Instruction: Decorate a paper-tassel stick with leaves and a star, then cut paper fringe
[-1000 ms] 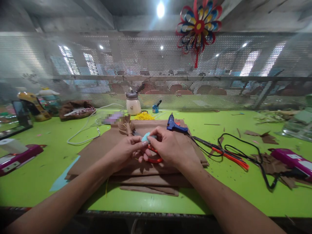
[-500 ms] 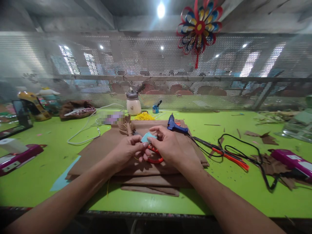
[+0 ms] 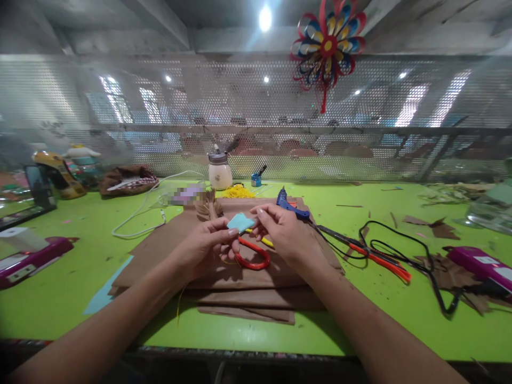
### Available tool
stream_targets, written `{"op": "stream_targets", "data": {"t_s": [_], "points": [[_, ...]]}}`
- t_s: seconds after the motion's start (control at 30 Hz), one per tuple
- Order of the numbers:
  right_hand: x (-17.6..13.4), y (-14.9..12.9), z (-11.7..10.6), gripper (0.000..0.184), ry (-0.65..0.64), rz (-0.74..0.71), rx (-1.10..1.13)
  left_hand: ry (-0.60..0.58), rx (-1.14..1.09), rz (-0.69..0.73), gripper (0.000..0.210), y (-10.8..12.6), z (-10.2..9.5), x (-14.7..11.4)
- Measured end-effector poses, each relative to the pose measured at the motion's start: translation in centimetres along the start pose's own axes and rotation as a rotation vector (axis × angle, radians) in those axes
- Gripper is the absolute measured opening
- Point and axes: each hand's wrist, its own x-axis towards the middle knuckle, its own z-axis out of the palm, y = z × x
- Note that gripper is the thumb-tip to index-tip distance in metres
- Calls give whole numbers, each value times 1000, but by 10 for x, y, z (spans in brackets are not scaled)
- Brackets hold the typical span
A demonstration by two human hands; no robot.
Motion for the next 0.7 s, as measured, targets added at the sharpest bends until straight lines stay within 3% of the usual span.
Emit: {"op": "stream_targets", "data": {"t_s": [0.07,0.23,0.4,0.7], "points": [[0,-12,-6,26,-34,-79,28,-26,-37,-12,12,2,-1,-1],[-5,-35,-13,28,-377,-91,62,-142,-79,-65,7,5,0,-4],[-7,-35,-13,14,-381,-76,96,-226,-52,-124,7,6,1,-7],[-6,-28,-17,14,-392,-9,106,-242,34,-138,11,5,5,-8]]}}
